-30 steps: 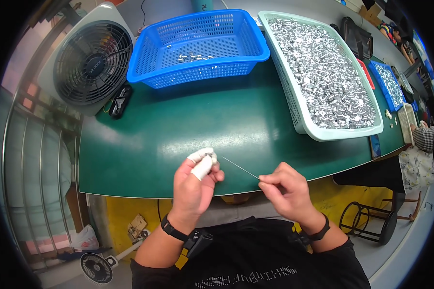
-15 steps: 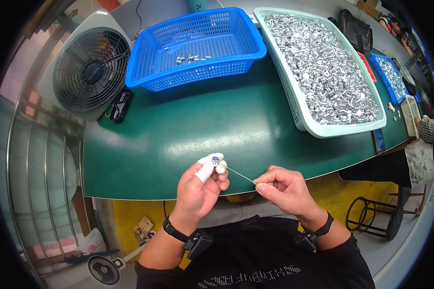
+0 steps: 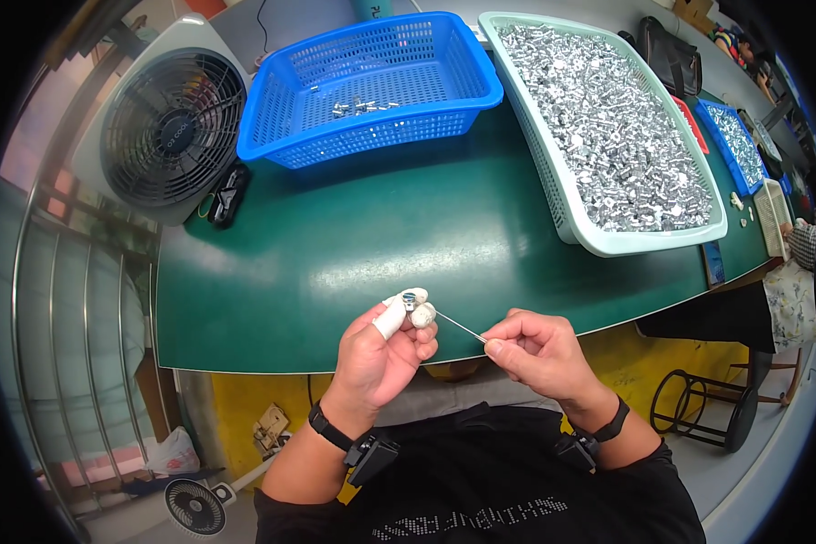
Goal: The person cuts a piece of tape with shears and wraps it around their fingers, then uses a thin metal rod to inspect small metal components one at a time.
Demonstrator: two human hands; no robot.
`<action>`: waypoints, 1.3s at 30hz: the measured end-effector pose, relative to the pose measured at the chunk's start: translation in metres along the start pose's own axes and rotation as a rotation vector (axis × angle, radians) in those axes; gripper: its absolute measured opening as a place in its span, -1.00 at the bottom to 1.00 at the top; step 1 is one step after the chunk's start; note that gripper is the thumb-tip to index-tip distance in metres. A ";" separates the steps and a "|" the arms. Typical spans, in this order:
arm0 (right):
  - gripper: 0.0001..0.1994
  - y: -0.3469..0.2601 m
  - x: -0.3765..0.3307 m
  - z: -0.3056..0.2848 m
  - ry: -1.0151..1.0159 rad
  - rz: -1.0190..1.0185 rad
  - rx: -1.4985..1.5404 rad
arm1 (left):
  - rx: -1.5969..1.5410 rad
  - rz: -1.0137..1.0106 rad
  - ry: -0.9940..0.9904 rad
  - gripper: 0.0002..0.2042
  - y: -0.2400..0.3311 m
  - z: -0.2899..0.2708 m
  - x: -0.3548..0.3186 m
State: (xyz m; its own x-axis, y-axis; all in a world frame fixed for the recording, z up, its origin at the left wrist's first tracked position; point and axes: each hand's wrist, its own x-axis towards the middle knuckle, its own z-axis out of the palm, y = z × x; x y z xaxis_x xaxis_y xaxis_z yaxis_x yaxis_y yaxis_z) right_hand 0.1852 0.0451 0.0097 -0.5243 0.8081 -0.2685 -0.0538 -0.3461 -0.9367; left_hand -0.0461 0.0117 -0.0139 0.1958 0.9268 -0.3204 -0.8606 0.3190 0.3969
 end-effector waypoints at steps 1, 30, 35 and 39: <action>-0.91 0.000 0.000 0.000 -0.001 0.000 0.000 | -0.005 -0.006 0.004 -0.77 0.000 0.000 0.000; -0.91 0.002 -0.001 -0.004 -0.013 -0.196 -0.242 | 0.257 0.119 0.097 -0.78 0.000 0.008 -0.003; -0.91 0.003 0.001 -0.004 -0.020 -0.165 -0.212 | 0.250 0.142 0.081 -0.77 0.001 0.012 -0.005; -0.92 0.004 0.000 -0.001 -0.025 -0.154 -0.184 | 0.286 0.135 0.120 -0.78 0.001 0.012 -0.005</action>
State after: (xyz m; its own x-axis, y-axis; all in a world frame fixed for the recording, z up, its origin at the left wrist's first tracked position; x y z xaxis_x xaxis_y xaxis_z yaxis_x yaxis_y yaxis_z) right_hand 0.1858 0.0442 0.0058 -0.5427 0.8319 -0.1159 0.0203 -0.1250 -0.9920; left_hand -0.0423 0.0094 -0.0013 0.0179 0.9399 -0.3411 -0.7047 0.2538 0.6626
